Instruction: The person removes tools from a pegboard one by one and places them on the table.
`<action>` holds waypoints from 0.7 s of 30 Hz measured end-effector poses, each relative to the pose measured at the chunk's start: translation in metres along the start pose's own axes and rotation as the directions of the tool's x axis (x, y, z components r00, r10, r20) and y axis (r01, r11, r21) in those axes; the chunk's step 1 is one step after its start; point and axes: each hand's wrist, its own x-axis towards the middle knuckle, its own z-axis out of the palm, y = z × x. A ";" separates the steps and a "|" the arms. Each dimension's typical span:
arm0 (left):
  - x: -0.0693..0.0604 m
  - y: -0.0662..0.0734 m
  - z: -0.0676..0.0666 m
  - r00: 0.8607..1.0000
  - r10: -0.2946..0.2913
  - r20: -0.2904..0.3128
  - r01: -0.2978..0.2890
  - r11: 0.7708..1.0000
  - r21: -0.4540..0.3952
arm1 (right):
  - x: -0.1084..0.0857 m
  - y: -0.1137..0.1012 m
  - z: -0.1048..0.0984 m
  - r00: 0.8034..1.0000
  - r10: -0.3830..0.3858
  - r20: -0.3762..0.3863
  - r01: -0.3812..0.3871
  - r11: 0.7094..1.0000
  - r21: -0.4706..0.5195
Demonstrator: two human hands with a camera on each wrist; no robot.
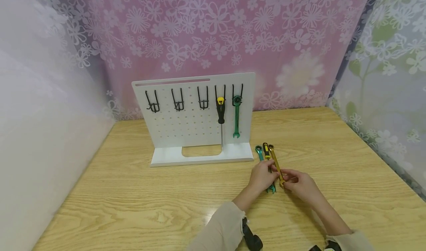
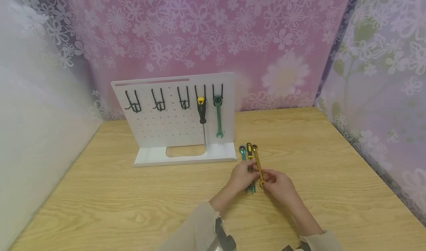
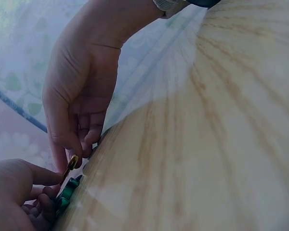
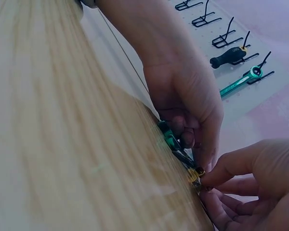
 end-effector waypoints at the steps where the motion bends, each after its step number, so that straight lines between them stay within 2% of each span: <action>1: 0.000 0.000 0.000 1.000 0.001 0.000 -0.001 1.000 0.000 | 0.000 0.000 0.000 1.000 -0.004 -0.002 0.004 1.000 -0.003; 10: 0.001 -0.003 0.002 1.000 -0.019 0.018 0.019 1.000 -0.021 | 0.000 -0.001 0.002 0.999 -0.028 -0.022 0.027 0.997 -0.070; 21: 0.000 -0.001 0.001 0.999 -0.026 0.019 0.026 0.999 -0.019 | 0.000 0.000 0.003 0.999 -0.048 0.005 0.049 0.992 -0.119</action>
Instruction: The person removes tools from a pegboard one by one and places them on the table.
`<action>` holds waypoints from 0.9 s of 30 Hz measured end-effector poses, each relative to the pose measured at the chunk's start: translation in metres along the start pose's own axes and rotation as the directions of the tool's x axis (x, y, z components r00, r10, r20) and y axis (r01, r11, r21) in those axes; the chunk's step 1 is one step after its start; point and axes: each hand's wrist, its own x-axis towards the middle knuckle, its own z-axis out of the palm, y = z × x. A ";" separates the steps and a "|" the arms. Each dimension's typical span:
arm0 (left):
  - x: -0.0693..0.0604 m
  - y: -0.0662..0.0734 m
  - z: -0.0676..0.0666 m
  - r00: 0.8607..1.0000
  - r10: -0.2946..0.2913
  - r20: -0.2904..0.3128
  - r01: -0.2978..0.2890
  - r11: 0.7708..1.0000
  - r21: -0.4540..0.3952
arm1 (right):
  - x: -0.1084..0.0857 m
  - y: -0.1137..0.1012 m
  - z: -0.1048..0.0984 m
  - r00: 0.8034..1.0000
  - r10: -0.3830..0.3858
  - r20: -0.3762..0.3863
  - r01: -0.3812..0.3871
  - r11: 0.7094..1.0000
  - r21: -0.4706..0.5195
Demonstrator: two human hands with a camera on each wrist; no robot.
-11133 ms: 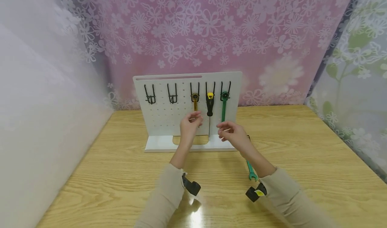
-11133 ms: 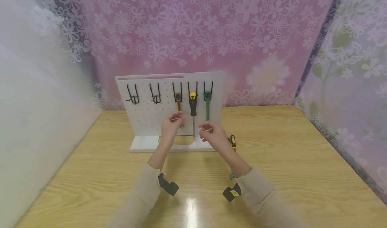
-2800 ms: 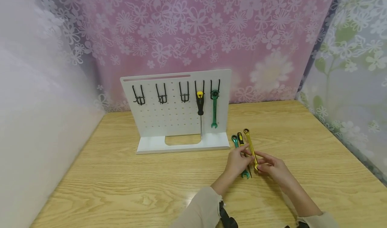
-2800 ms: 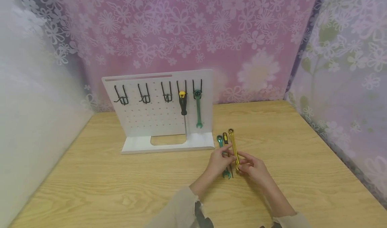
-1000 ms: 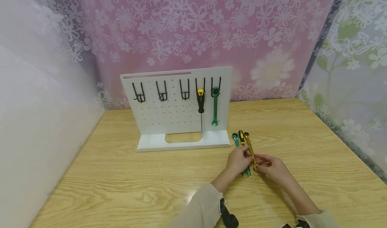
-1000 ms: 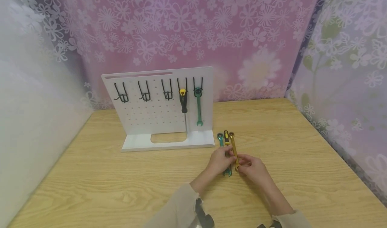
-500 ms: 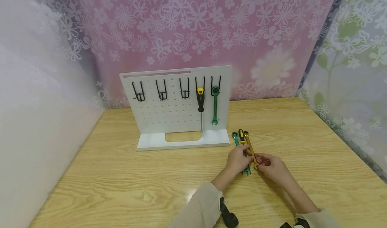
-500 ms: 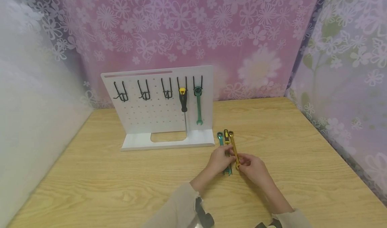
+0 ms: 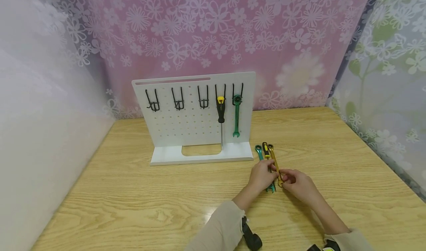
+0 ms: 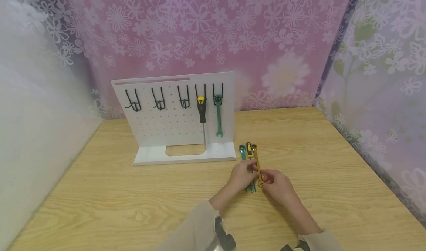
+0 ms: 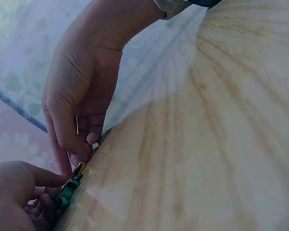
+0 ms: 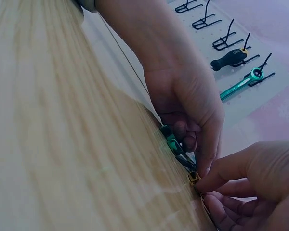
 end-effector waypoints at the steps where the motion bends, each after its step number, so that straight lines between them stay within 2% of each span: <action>1: 0.000 0.000 0.000 1.000 0.001 -0.001 -0.001 1.000 0.001 | 0.000 0.000 0.000 1.000 -0.001 0.001 0.001 1.000 -0.001; 9: 0.001 -0.001 0.001 1.000 -0.003 -0.018 0.003 0.999 -0.044 | -0.001 -0.001 -0.001 0.999 0.019 -0.041 -0.019 1.000 0.021; 16: 0.000 -0.001 0.001 0.999 -0.004 -0.035 -0.001 0.991 -0.131 | -0.003 -0.002 -0.002 0.995 0.036 -0.095 -0.033 0.999 0.036; 20: -0.001 -0.002 0.000 0.999 -0.028 -0.044 0.018 0.978 -0.210 | -0.003 -0.003 -0.004 0.993 0.048 -0.110 -0.041 0.997 0.064; 27: 0.000 0.001 -0.001 0.996 -0.075 -0.053 0.053 0.940 -0.336 | -0.002 -0.005 -0.005 0.989 0.067 -0.129 -0.053 0.992 0.113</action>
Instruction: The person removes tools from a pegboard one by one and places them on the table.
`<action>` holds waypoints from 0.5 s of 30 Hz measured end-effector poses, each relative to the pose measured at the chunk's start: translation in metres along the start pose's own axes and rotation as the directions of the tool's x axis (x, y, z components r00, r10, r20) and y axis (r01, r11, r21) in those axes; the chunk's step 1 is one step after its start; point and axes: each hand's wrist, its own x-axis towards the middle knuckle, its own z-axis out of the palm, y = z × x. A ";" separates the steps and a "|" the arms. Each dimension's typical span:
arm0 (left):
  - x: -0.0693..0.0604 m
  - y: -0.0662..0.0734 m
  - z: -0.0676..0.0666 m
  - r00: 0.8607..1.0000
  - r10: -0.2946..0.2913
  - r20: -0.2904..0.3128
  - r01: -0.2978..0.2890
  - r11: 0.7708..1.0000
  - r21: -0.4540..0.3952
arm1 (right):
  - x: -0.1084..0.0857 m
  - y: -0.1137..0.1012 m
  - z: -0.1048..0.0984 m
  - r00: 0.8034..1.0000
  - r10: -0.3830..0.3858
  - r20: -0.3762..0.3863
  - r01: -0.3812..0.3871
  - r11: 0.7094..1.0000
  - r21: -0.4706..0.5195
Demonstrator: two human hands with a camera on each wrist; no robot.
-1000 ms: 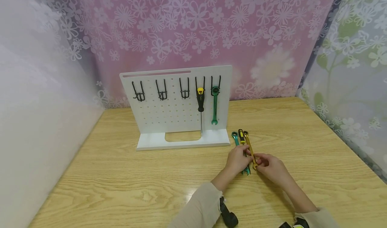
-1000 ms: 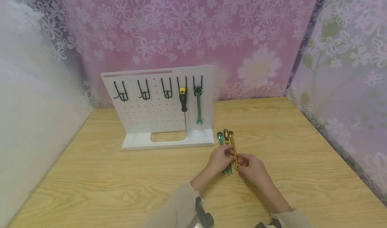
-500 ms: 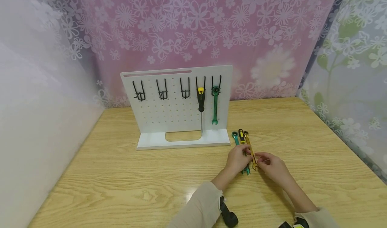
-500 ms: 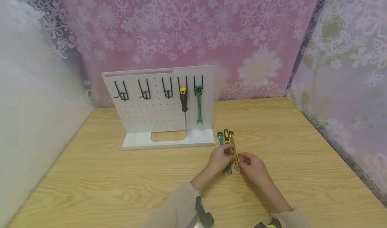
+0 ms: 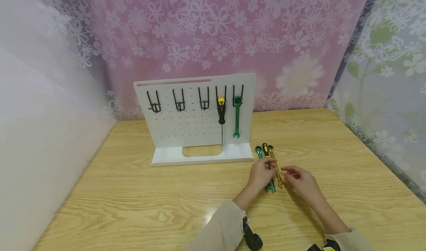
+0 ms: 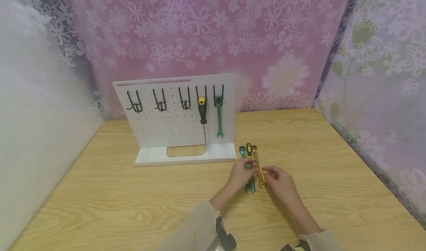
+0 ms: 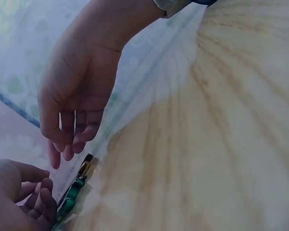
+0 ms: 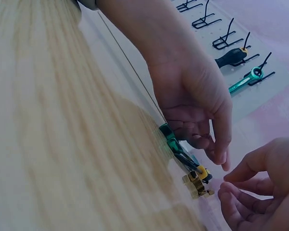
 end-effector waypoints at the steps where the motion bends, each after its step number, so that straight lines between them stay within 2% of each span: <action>1: 0.000 0.001 0.000 1.000 -0.001 0.000 0.001 1.000 -0.014 | 0.000 0.000 0.000 1.000 -0.001 -0.003 0.001 1.000 0.006; 9: 0.002 0.010 -0.010 0.999 -0.048 0.006 0.048 0.989 -0.142 | 0.001 -0.006 -0.002 1.000 -0.010 -0.006 0.011 0.993 0.114; 15: 0.004 0.019 -0.023 1.000 -0.015 0.005 0.016 0.985 -0.173 | 0.003 -0.015 -0.004 1.000 -0.018 0.006 0.016 0.985 0.172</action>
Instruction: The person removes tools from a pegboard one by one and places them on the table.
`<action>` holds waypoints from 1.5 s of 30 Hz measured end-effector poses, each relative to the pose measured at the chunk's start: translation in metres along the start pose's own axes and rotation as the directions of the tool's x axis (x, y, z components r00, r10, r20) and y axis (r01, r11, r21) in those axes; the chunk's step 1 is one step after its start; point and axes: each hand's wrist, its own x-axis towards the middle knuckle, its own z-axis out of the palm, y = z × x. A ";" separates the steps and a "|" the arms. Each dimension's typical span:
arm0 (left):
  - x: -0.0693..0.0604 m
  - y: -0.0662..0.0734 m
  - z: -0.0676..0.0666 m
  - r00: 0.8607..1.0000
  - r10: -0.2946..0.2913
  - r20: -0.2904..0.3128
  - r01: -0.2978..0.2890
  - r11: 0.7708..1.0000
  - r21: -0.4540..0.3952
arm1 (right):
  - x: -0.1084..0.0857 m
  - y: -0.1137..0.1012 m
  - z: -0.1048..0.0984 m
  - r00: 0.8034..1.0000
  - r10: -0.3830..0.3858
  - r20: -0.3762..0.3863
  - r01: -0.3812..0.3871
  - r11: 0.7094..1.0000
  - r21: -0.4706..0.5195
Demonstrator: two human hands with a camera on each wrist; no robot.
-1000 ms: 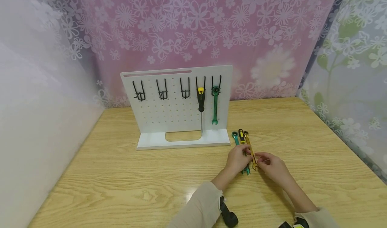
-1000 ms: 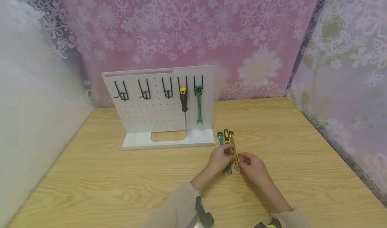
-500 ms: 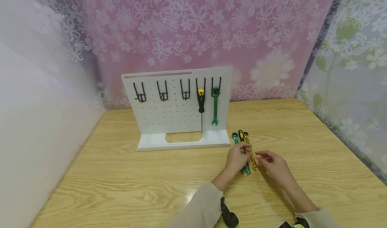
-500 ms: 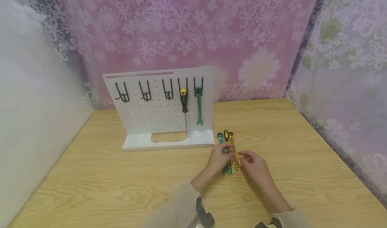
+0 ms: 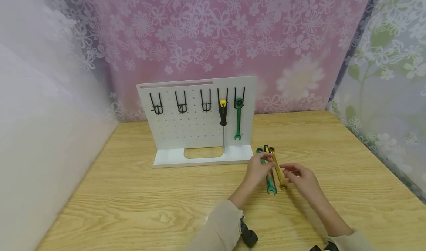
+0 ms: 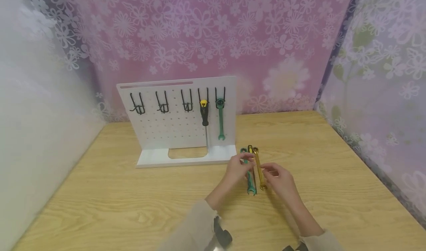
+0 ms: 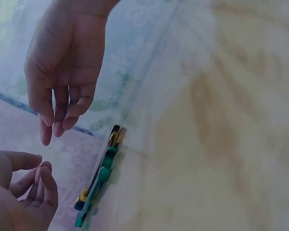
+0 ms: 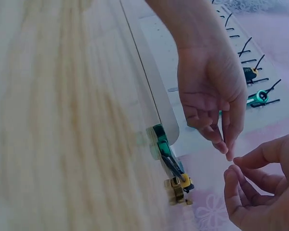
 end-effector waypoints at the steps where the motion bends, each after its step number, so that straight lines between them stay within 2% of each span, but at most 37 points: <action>1: 0.000 0.002 -0.002 1.000 0.006 -0.003 -0.006 1.000 0.004 | 0.000 -0.002 0.000 1.000 0.000 0.004 0.000 1.000 0.005; 7: 0.005 0.012 -0.020 0.999 0.021 -0.033 -0.022 0.999 -0.028 | 0.005 -0.016 0.002 1.000 -0.020 0.025 0.020 1.000 -0.015; 13: 0.012 0.020 -0.047 0.995 0.059 -0.076 -0.062 0.997 -0.036 | 0.018 -0.033 0.006 0.996 -0.060 0.061 0.061 0.998 -0.027; 20: 0.020 0.029 -0.084 0.982 0.101 -0.160 -0.106 0.994 -0.020 | 0.043 -0.053 0.022 0.991 -0.079 0.107 0.077 0.997 0.027; 25: 0.022 0.030 -0.109 0.972 0.086 -0.220 -0.091 0.996 -0.015 | 0.065 -0.062 0.041 0.984 -0.117 0.135 0.108 0.992 0.071; 29: 0.025 0.029 -0.124 0.956 0.072 -0.284 -0.075 0.997 0.000 | 0.081 -0.066 0.059 0.980 -0.119 0.160 0.103 0.989 0.104; 35: 0.034 0.027 -0.136 0.923 0.083 -0.376 -0.077 0.997 0.031 | 0.102 -0.066 0.085 0.974 -0.091 0.206 0.064 0.989 0.131; 37: 0.037 0.027 -0.137 0.917 0.084 -0.389 -0.084 0.996 0.019 | 0.107 -0.065 0.093 0.974 -0.095 0.205 0.066 0.987 0.144; 39: 0.041 0.027 -0.138 0.919 0.081 -0.385 -0.091 0.996 -0.010 | 0.113 -0.063 0.102 0.976 -0.095 0.197 0.068 0.988 0.141; 43: 0.047 0.028 -0.136 0.934 0.058 -0.354 -0.091 0.993 -0.076 | 0.117 -0.061 0.117 0.978 -0.058 0.200 0.032 0.991 0.132; 45: 0.049 0.028 -0.134 0.935 0.055 -0.351 -0.092 0.992 -0.087 | 0.118 -0.061 0.124 0.977 -0.046 0.206 0.020 0.992 0.126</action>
